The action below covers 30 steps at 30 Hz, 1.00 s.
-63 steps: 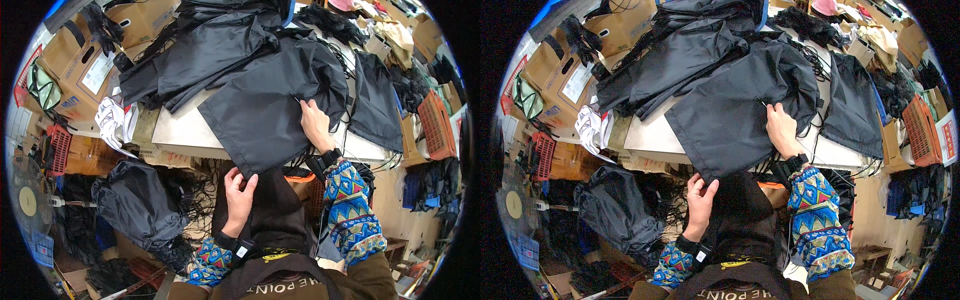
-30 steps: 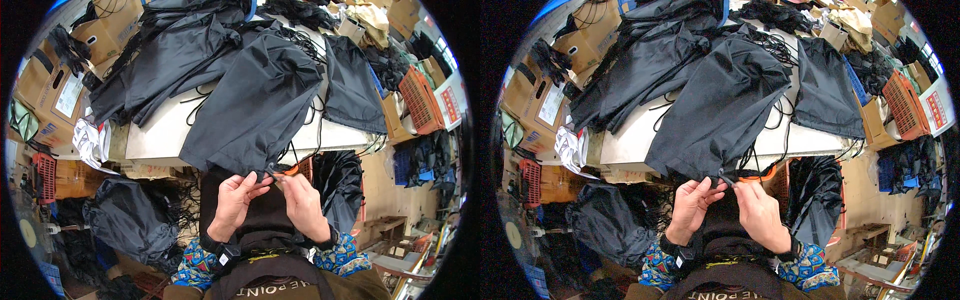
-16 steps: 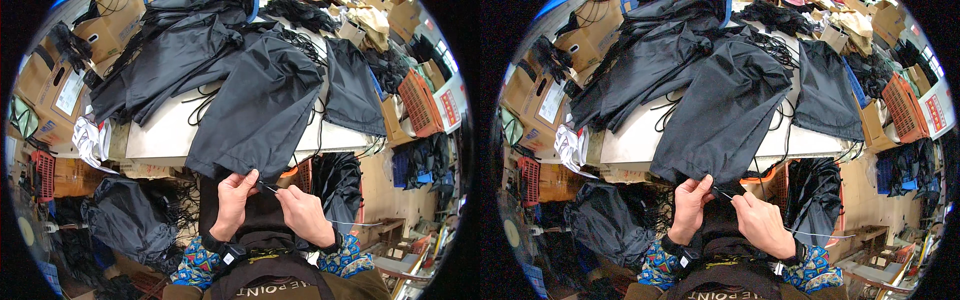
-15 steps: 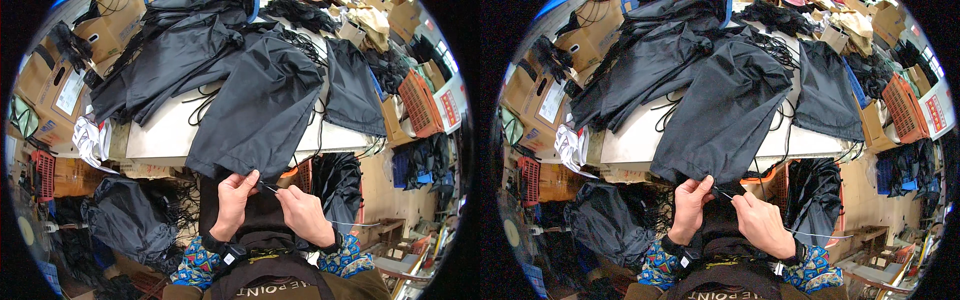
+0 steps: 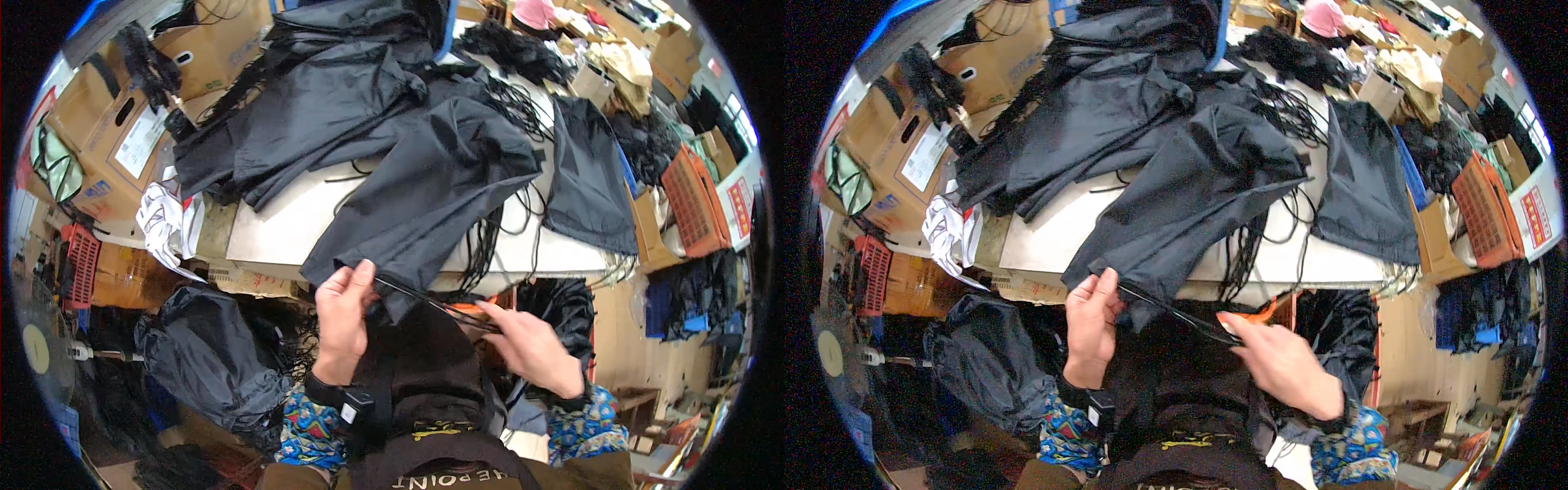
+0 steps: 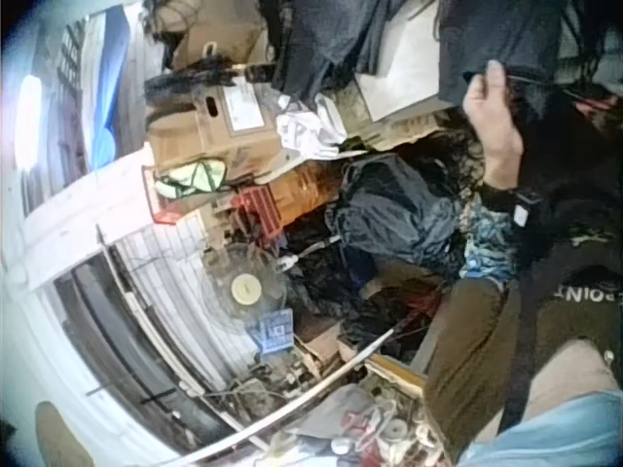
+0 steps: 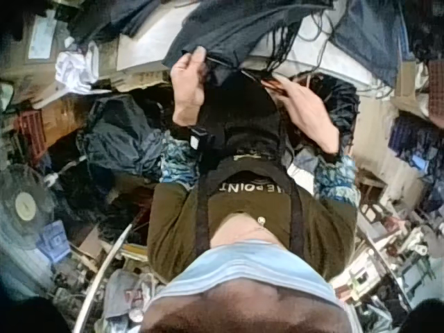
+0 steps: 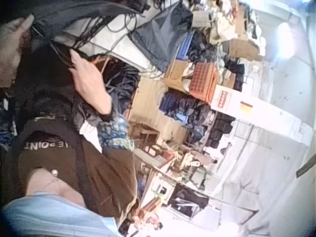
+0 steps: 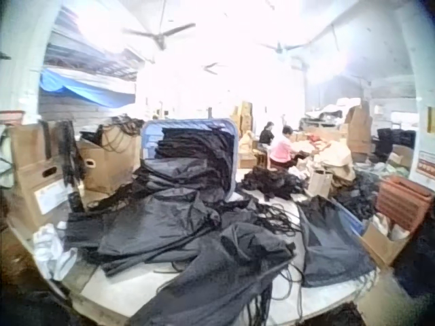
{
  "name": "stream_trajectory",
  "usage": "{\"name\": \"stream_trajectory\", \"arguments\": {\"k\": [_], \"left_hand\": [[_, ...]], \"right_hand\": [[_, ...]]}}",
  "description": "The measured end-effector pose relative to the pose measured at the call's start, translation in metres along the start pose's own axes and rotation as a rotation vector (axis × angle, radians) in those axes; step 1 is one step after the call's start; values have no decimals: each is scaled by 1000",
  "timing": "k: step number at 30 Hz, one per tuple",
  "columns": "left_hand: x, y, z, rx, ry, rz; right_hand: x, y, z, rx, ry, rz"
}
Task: The person assembles black drawstring bags by threading black cords through the top hem and securing them with small metal rings. They repeatedly pick up bags and cords, thread the cords, and attach the rings, placing finished bags aside on the table.
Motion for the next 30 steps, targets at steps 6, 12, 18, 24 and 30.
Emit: {"name": "stream_trajectory", "arguments": {"k": [6,12,18,24,30], "left_hand": [[2,7,7,-71,46,31],[-18,28,-16,-247,35,77],[54,-2,27,-47,218,-67],[24,31,9,-271,271,276],[-4,55,-21,-407,730,753]], "right_hand": [[13,-24,-1,-78,-11,21],[-10,25,39,-54,68,248],[-21,9,42,-153,121,284],[2,1,34,39,191,194],[17,51,44,150,528,833]]}}
Point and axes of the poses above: each hand's wrist, its own z-axis towards the middle knuckle, its own y-axis out of the palm, x = y × z, the point moved 4 cm from there along z, towards the middle knuckle, and after that the axes turned 6 degrees about x, right-handed, at the moved point
